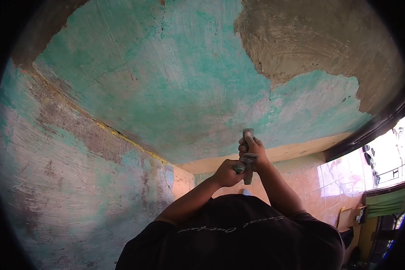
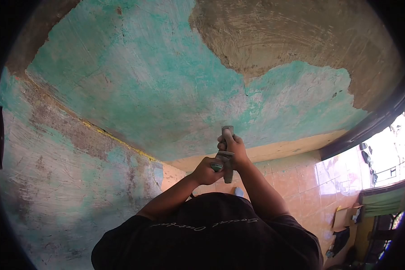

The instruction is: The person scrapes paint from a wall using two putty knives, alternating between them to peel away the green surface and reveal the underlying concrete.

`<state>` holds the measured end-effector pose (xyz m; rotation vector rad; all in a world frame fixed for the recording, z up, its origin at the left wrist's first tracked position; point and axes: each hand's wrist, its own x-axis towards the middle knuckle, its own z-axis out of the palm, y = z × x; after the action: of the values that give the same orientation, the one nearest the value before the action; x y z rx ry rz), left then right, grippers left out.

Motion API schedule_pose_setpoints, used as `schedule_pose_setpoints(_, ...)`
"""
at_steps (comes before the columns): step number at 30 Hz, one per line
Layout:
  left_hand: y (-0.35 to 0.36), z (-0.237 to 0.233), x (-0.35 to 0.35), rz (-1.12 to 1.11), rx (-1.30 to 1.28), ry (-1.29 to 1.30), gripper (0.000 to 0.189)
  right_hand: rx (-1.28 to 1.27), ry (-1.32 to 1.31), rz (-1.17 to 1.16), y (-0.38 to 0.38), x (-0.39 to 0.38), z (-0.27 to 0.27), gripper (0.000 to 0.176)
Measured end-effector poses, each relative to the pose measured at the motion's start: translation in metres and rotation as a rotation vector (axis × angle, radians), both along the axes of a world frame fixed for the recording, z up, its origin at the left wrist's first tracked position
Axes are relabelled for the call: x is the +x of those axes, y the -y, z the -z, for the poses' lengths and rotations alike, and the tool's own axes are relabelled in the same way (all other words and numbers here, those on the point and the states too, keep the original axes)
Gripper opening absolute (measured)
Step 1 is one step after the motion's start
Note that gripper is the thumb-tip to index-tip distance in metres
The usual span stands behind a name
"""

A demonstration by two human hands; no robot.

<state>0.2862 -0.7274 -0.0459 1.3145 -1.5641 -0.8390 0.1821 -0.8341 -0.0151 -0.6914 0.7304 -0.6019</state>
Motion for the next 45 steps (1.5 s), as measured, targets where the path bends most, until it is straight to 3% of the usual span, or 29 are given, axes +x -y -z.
schedule_pose_setpoints(33, 0.004, -0.009, 0.007, 0.011, -0.002, 0.035, 0.011, -0.037, 0.03, 0.001, 0.004, 0.005, -0.005, 0.033)
schedule_pose_setpoints(41, 0.032, -0.059, 0.02, -0.008, -0.072, 0.031, 0.012, -0.178, 0.086, 0.006, 0.026, 0.019, -0.058, 0.034)
schedule_pose_setpoints(45, 0.019, -0.029, 0.015, -0.019, -0.076, 0.041, 0.013, -0.134, 0.039, 0.021, 0.015, 0.013, -0.034, 0.035)
